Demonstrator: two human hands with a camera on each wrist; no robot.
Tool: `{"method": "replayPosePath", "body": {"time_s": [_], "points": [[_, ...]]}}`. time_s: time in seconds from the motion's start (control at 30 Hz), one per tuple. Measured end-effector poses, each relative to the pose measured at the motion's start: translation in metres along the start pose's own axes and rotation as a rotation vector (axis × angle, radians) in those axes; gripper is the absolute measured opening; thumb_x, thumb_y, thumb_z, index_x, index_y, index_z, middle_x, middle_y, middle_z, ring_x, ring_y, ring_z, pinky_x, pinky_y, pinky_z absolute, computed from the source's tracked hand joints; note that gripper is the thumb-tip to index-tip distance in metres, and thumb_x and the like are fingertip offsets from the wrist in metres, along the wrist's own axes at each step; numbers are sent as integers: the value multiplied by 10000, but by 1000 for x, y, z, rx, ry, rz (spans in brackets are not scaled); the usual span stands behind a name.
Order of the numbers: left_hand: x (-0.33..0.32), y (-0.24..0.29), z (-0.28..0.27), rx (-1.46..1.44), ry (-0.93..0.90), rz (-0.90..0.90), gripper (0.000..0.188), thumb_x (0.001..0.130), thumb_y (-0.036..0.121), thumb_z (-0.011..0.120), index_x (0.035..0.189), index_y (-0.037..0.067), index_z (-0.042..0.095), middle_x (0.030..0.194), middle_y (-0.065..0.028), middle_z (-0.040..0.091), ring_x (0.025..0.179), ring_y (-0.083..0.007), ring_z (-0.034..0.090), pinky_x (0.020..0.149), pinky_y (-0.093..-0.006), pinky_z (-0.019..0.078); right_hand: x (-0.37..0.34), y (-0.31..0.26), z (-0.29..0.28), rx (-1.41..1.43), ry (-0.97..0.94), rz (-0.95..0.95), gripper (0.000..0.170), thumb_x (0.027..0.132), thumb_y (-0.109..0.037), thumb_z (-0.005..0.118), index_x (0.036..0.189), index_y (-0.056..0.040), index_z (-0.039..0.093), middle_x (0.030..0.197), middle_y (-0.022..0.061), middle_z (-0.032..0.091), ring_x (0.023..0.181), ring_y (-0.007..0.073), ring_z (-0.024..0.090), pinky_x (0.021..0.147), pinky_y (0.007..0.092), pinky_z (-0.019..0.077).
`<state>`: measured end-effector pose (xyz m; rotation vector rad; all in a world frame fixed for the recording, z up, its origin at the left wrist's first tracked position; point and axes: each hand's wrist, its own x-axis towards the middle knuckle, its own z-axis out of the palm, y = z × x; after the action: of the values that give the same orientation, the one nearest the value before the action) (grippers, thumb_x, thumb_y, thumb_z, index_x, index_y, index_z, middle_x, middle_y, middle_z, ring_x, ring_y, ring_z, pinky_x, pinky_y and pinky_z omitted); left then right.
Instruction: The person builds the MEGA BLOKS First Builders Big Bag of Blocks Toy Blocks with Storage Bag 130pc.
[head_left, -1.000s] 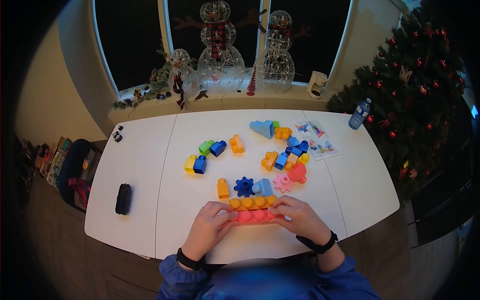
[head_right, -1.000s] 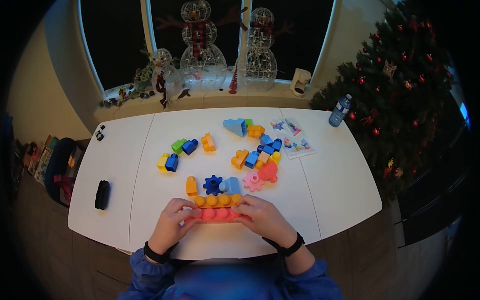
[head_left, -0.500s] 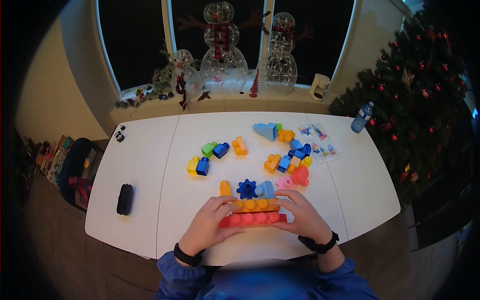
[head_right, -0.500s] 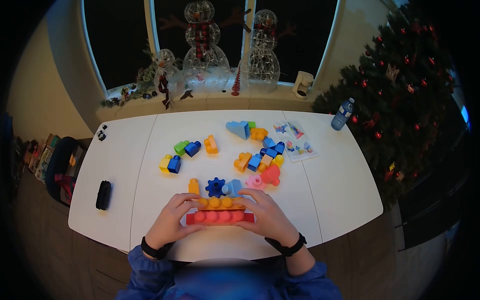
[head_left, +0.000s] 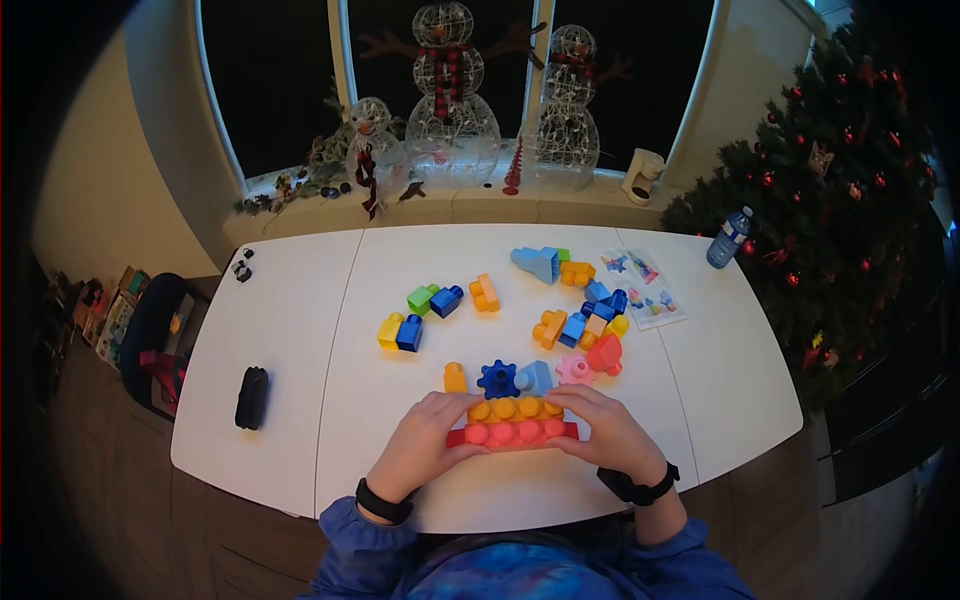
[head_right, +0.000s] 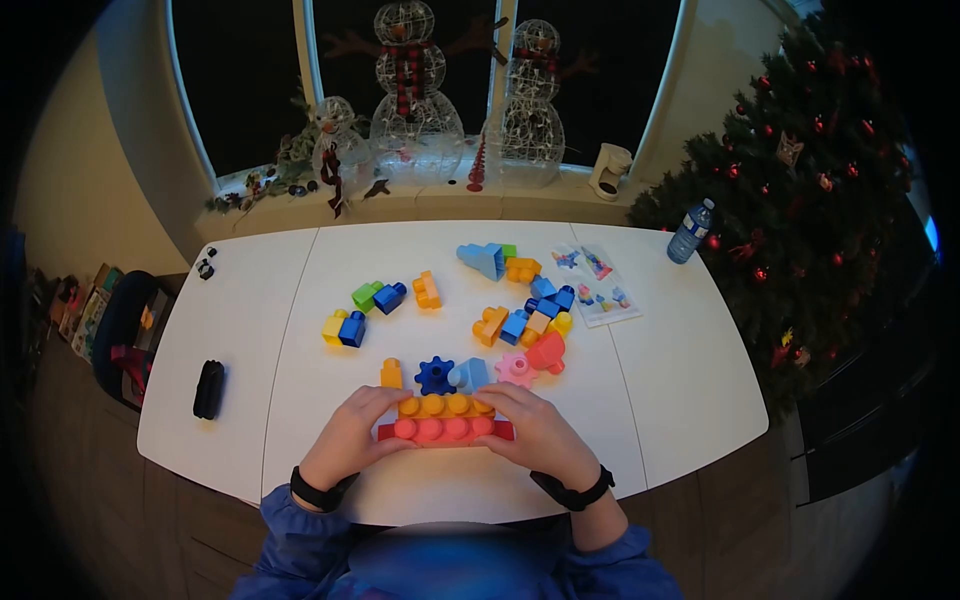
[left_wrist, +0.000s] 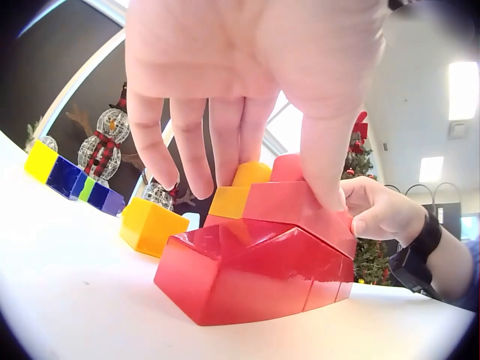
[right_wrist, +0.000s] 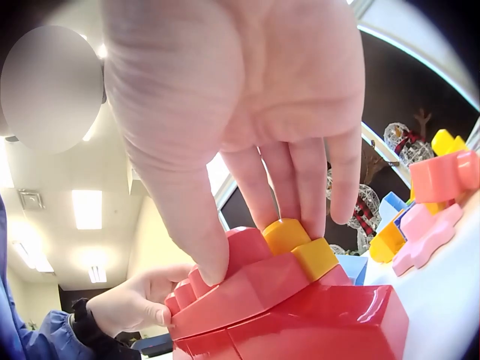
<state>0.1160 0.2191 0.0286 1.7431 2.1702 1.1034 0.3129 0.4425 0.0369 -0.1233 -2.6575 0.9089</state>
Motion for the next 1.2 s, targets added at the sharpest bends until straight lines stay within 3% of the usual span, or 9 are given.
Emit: {"method": "replayPosePath", "body": {"time_s": [0.13, 0.27, 0.37, 0.47, 0.67, 0.77, 0.87, 1.0, 1.2], "points": [[5, -7, -4, -53, 24, 54, 620, 793, 252, 881, 1315, 30, 630, 1188, -170, 690, 1082, -350, 652, 932, -420, 545, 0, 0, -1, 10, 2, -4, 564, 801, -187, 870, 1303, -37, 661, 1302, 155, 664, 1174, 343, 658, 989, 404, 549], [25, -30, -3, -87, 170, -203, 465, 888, 287, 814, 1222, 2, 661, 1021, -153, 688, 890, -278, 693, 770, -363, 568, 0, 1, -2, 13, -3, -11, 563, 801, -184, 868, 1302, -34, 662, 1296, 151, 664, 1168, 341, 659, 986, 402, 549], [40, -41, 1, 108, 116, -278, 482, 878, 360, 814, 1163, 4, 659, 984, -184, 685, 883, -361, 681, 773, -410, 559, 1, 0, -2, 14, -11, -5, 563, 800, -185, 866, 1302, -34, 661, 1292, 149, 665, 1169, 339, 657, 986, 403, 548], [49, -54, 14, 272, -11, -356, 427, 869, 324, 806, 1127, 10, 676, 993, -160, 695, 868, -312, 697, 754, -393, 567, 2, 2, -2, 10, -9, -16, 560, 800, -189, 867, 1297, -35, 662, 1288, 145, 667, 1171, 338, 656, 987, 404, 546], [42, -62, 8, 204, -26, -324, 395, 867, 242, 747, 1189, 26, 670, 975, -204, 687, 925, -400, 688, 821, -459, 565, 2, -1, -2, 3, 1, 8, 521, 797, -155, 862, 1276, -46, 687, 1272, 122, 679, 1166, 320, 669, 995, 384, 553], [35, -59, -9, 203, -80, -350, 460, 879, 203, 744, 1288, 20, 643, 1087, -187, 675, 986, -343, 695, 842, -385, 582, 2, -3, -3, 8, -7, 18, 519, 799, -155, 861, 1276, -46, 687, 1271, 120, 680, 1165, 317, 669, 994, 382, 553], [30, -31, -25, -175, 105, -290, 492, 918, 47, 688, 1394, 33, 565, 1233, -169, 607, 1092, -308, 688, 947, -366, 584, 3, -3, -4, -1, -15, 12, 523, 796, -161, 866, 1274, -46, 688, 1270, 117, 680, 1165, 314, 670, 992, 381, 555], [14, -10, -23, -441, 169, 18, 521, 947, -121, 576, 1432, 65, 534, 1340, -143, 507, 1245, -296, 619, 1070, -377, 544, 3, -1, -3, 3, -17, 13, 526, 790, -156, 869, 1272, -48, 689, 1271, 112, 680, 1166, 311, 670, 995, 379, 554], [4, -10, -5, -345, 48, -4, 489, 923, -68, 632, 1389, 75, 593, 1283, -165, 571, 1165, -344, 630, 996, -380, 546, 4, -3, -3, 22, -18, 21, 522, 784, -146, 870, 1266, -50, 693, 1278, 110, 679, 1166, 312, 670, 999, 381, 554]]}}
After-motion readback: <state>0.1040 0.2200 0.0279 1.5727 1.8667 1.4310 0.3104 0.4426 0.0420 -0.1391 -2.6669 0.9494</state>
